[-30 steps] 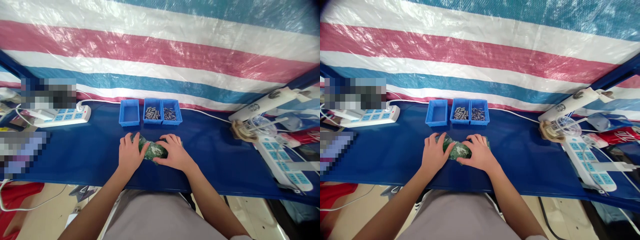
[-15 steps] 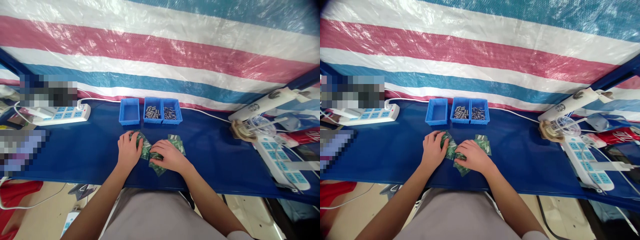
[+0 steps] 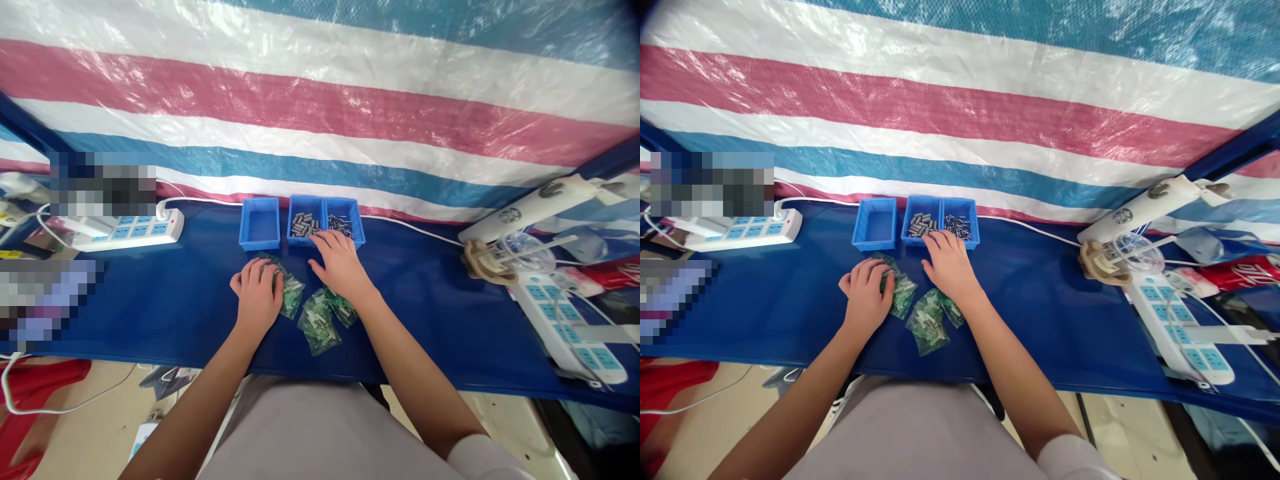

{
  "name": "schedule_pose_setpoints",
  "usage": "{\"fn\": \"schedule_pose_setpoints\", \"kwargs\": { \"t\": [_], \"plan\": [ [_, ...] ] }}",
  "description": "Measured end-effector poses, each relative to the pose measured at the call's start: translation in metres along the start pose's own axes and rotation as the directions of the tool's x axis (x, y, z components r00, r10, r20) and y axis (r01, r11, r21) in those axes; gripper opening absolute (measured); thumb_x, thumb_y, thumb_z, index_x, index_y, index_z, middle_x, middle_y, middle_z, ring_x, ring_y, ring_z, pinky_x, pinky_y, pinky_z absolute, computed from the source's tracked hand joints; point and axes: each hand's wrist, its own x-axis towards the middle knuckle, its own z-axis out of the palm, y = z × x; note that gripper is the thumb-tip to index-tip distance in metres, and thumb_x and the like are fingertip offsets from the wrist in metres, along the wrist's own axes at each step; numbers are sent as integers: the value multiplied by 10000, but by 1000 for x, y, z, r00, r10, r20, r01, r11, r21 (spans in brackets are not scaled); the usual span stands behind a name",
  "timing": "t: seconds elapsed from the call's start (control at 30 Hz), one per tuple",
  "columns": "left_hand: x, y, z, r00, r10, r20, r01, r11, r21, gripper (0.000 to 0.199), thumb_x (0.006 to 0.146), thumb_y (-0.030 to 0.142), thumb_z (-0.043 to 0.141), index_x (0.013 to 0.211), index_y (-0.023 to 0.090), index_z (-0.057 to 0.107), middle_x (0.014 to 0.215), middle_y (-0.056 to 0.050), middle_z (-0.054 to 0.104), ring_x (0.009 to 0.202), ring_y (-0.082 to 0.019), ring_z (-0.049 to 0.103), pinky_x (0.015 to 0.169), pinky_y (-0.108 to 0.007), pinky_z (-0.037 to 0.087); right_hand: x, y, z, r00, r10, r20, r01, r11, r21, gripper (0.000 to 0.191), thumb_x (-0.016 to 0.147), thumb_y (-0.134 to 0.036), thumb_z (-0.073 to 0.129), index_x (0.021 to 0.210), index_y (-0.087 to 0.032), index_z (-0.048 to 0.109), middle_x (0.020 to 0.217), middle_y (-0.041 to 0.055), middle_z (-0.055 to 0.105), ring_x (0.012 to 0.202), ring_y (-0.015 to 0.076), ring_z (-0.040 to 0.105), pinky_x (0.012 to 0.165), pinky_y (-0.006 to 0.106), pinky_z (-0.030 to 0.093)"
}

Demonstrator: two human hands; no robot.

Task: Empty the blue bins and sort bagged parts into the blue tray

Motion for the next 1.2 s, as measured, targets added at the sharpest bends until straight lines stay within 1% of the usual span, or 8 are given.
{"fn": "schedule_pose_setpoints", "kwargs": {
  "t": [0.17,0.33,0.5,0.73,0.83,1.0,1.1,1.2],
  "plan": [
    [6,-2,-8,997,-62,-39,55,983,-177,135,974,250,534,1019,214,656,1138,-87,713,1168,-274,628,968,-449,373,1,3,19,1000,27,-1,-27,991,-131,335,919,-225,646,1251,-176,646,1168,135,674,1214,345,476,1017,512,311],
    [41,2,-12,950,-298,97,307,825,-474,232,1007,346,470,1079,212,645,953,-38,707,758,-155,643,659,-278,484,-14,-1,18,996,-81,-29,77,990,-117,89,939,-209,630,927,-204,718,938,77,678,1051,272,495,893,442,304],
    [83,6,6,982,-187,-25,149,852,-502,289,986,391,520,1178,186,591,1162,-94,656,909,-170,647,761,-296,535,-19,0,9,983,-107,-149,97,992,-75,190,999,-215,541,999,-231,730,885,63,672,1014,252,509,864,441,306],
    [80,1,36,990,-128,54,117,564,-818,594,1007,569,462,1495,306,250,1324,-122,595,1129,-205,670,912,-330,577,-19,5,7,980,-143,-138,171,961,217,231,995,-195,513,1059,-273,721,1010,84,644,987,252,511,892,438,437],
    [73,0,37,989,-148,21,105,593,-798,683,980,601,499,1526,295,227,1308,-137,591,1129,-228,674,933,-358,578,-16,6,17,989,-13,-147,71,914,400,155,913,-183,602,1053,-231,646,1076,96,560,986,237,540,857,397,511],
    [67,-2,26,993,-59,-105,-29,733,-679,721,965,529,558,1552,241,255,1487,-186,470,1302,-299,586,1023,-413,548,-14,8,35,963,266,43,-210,640,739,804,767,-217,718,1464,-220,317,1349,163,478,973,211,609,715,335,586],
    [64,-2,20,986,68,-149,-140,825,-547,698,950,442,595,1544,213,309,1521,-182,461,1375,-320,527,1108,-436,493,-14,11,38,960,210,184,-272,556,786,767,755,-191,672,1460,-211,368,1239,125,585,958,207,650,754,346,600],
    [63,-3,19,974,146,-171,-212,849,-484,702,930,371,617,1542,207,316,1491,-175,507,1362,-314,544,1098,-415,506,-13,14,37,967,177,182,-252,591,766,562,750,-138,586,1307,-161,519,1033,85,658,906,206,673,778,349,587]
  ]
}}
